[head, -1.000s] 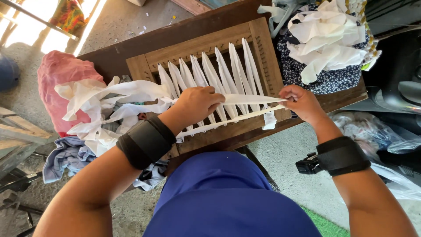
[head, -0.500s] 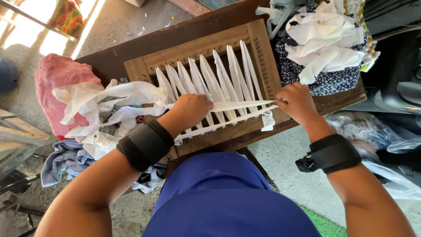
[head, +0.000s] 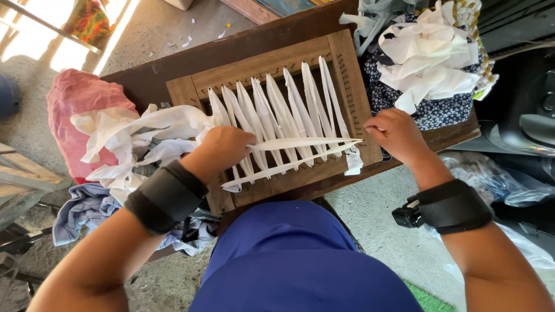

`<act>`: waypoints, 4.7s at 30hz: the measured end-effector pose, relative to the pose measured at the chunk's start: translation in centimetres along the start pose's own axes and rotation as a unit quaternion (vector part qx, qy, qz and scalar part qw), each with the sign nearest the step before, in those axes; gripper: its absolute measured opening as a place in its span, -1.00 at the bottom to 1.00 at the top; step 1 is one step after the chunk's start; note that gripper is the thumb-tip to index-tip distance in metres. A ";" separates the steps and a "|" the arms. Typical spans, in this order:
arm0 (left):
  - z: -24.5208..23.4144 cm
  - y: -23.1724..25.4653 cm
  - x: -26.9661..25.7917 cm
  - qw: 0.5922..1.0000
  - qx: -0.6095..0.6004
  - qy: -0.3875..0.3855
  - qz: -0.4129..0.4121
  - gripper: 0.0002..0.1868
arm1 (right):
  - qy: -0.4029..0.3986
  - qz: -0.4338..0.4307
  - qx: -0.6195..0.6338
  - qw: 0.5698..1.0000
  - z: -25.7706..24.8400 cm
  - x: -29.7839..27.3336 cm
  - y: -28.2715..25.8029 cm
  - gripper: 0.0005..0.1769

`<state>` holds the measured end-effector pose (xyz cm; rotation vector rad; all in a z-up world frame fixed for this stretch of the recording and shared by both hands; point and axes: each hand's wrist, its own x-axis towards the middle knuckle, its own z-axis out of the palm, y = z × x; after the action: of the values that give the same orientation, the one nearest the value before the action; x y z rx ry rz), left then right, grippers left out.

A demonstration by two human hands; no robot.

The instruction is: The person weaves white fabric strips onto a wooden loom frame by hand, aligning and straightening the strips to create a hand-woven mat.

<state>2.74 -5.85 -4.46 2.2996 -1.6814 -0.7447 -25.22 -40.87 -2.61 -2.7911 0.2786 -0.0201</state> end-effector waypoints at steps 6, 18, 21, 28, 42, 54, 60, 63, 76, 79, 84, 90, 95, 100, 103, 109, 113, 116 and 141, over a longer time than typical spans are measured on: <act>-8.7 0.3 -2.7 0.997 0.062 0.014 -0.045 -0.85 | -0.109 -0.084 0.139 0.981 -1.7 7.0 -10.5 -0.65; -12.7 -1.8 -8.9 0.892 0.038 0.450 -0.037 -0.72 | -0.313 -0.003 0.264 0.912 2.9 15.9 -23.2 -0.66; -10.8 0.6 -10.2 0.846 0.054 0.528 -0.051 -0.65 | -0.295 -0.018 0.408 0.864 5.2 17.2 -23.2 -0.75; 1.0 1.9 -9.3 0.961 -0.180 0.166 -0.133 -0.74 | -0.257 -0.037 0.437 0.861 5.1 18.1 -24.6 -0.80; 4.5 0.1 -3.8 0.627 -0.754 0.109 -0.165 -0.80 | -0.079 -0.027 0.407 0.910 1.1 16.7 -26.2 -0.51; 0.6 1.0 -6.6 0.519 -0.848 0.000 -0.107 -0.81 | -0.071 -0.201 0.247 0.945 3.5 18.9 -27.3 -0.81; 4.2 -0.6 -6.8 0.641 -0.743 0.045 -0.189 -0.81 | -0.212 -0.214 0.081 0.950 6.0 19.5 -26.5 -0.75; 5.7 -1.9 -7.9 0.652 -0.739 0.017 -0.165 -0.83 | -0.314 -0.248 -0.103 0.911 4.8 19.1 -27.9 -0.76; 8.7 -3.3 -10.8 0.693 -0.689 0.009 -0.212 -0.71 | -0.248 -0.379 -0.044 0.891 5.2 19.0 -27.9 -0.64; 8.8 -3.2 -11.8 0.706 -0.664 0.067 -0.236 -0.70 | -0.188 -0.411 -0.003 0.892 6.1 18.2 -28.1 -0.65; 10.1 -2.5 -12.2 0.726 -0.618 0.097 -0.285 -0.72 | -0.163 -0.425 -0.047 0.889 7.6 16.8 -28.3 -0.70; 9.5 -1.0 -11.8 0.814 -0.460 0.119 -0.333 -0.79 | -0.238 -0.394 -0.123 0.879 9.0 16.0 -28.3 -0.70; 11.9 -1.6 -11.1 0.926 -0.196 0.237 -0.218 -0.80 | -0.259 -0.392 -0.144 0.871 9.6 15.6 -27.8 -0.71; 9.9 -0.7 -11.0 0.930 -0.158 0.170 -0.284 -0.81 | -0.247 -0.386 -0.152 0.876 10.3 15.9 -26.5 -0.70; 9.6 -0.8 -11.2 0.934 -0.141 0.245 -0.220 -0.82 | -0.263 -0.363 -0.155 0.880 9.9 16.2 -26.6 -0.70; 10.3 -0.9 -11.8 0.941 -0.153 0.221 -0.204 -0.77 | -0.294 -0.364 -0.147 0.871 10.4 15.7 -26.6 -0.65; 10.1 -0.6 -11.5 0.954 -0.077 0.180 -0.228 -0.88 | -0.299 -0.366 -0.162 0.866 10.5 15.8 -26.6 -0.64; 9.8 -0.4 -11.1 0.959 -0.028 0.174 -0.221 -0.90 | -0.319 -0.349 -0.167 0.865 10.2 15.9 -26.5 -0.64; -2.8 -0.5 -5.2 0.936 -0.006 0.341 -0.089 -0.30 | -0.120 -0.085 0.472 0.869 4.9 15.7 -21.1 -0.88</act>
<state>3.34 -1.19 -0.83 2.3289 -1.1531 0.0461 -5.54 -22.79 -0.52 -1.7989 -0.0491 0.1185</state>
